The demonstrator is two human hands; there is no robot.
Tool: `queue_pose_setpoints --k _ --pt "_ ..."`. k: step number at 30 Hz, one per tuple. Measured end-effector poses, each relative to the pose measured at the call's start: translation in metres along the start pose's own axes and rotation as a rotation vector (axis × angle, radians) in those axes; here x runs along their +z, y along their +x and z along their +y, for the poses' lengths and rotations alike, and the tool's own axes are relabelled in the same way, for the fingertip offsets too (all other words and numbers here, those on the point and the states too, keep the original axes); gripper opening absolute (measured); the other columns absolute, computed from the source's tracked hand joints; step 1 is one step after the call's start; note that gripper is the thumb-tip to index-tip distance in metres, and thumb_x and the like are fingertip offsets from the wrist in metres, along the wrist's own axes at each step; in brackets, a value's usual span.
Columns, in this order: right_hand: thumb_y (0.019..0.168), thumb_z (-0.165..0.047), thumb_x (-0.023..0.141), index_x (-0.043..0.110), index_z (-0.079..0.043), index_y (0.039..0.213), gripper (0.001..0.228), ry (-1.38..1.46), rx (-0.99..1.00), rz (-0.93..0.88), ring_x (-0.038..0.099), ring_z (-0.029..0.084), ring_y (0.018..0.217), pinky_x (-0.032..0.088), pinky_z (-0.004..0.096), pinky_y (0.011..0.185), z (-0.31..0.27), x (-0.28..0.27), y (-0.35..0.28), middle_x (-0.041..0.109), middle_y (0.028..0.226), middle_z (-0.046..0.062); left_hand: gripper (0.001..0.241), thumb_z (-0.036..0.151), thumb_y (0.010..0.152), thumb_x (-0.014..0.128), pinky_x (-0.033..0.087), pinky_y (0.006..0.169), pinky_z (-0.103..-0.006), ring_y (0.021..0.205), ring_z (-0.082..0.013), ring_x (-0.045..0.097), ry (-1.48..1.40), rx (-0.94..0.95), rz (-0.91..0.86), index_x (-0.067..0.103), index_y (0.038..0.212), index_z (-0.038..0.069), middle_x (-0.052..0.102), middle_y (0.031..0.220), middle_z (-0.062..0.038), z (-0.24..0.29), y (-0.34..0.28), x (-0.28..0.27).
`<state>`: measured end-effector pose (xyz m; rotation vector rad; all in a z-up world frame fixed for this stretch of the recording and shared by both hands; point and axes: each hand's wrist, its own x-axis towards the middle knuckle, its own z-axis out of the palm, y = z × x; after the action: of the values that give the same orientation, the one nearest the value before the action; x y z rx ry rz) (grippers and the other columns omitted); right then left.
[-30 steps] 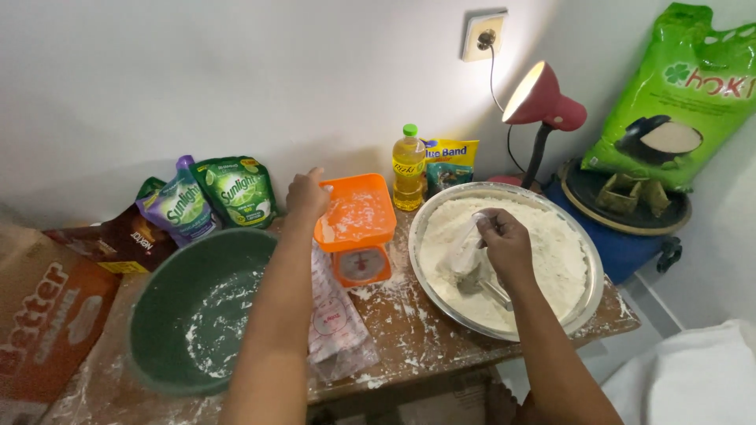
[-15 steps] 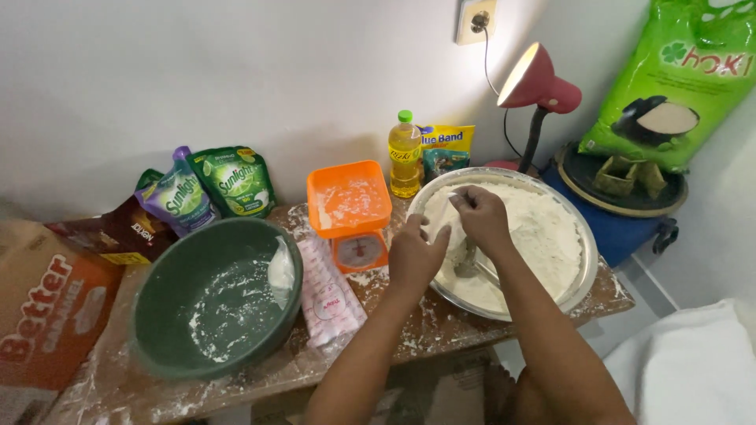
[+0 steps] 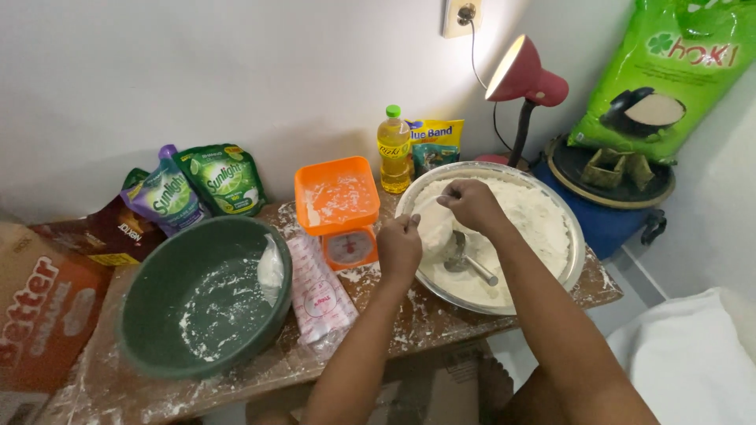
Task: Measuring and weighing flour from a large bowl into a mixing bowl and small bags using a scale and a scoop.
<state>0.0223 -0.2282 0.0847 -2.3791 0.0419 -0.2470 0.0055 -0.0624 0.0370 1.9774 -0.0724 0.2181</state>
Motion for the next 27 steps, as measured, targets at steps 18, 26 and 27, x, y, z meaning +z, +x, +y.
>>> queue_pose_setpoints --k 18,26,27 --pt "0.1 -0.022 0.066 0.049 -0.009 0.14 0.045 0.934 0.321 -0.287 0.042 0.007 0.044 0.035 0.021 0.042 0.022 0.008 0.016 0.057 0.066 0.0 0.025 0.036 0.101 0.06 0.057 0.079 -0.045 0.086 -0.033 0.071 0.059 0.038 0.035 0.075 0.094 0.018 0.069 0.077 -0.009 -0.013 0.0 0.016" --pt "0.087 -0.04 0.081 0.055 -0.009 0.135 0.063 0.515 0.271 -0.078 0.064 0.015 0.067 0.05 0.029 0.058 0.013 0.002 0.002 0.07 0.087 0.008 0.021 0.022 0.099 0.065 0.053 0.074 -0.0401 0.076 -0.0285 0.069 -0.226 -0.016 0.187 0.077 0.088 0.009 0.069 0.07 -0.014 -0.014 0.002 0.028" --pt "0.082 -0.055 0.083 0.061 -0.014 0.131 0.068 0.222 0.28 -0.019 0.072 0.02 0.081 0.054 0.033 0.069 0.01 0.002 -0.003 0.073 0.094 0.009 0.021 0.022 0.099 0.064 0.054 0.074 -0.0399 0.078 -0.0291 0.07 -0.24 -0.031 0.21 0.077 0.089 0.009 0.07 0.072 -0.015 -0.018 0.002 0.031"
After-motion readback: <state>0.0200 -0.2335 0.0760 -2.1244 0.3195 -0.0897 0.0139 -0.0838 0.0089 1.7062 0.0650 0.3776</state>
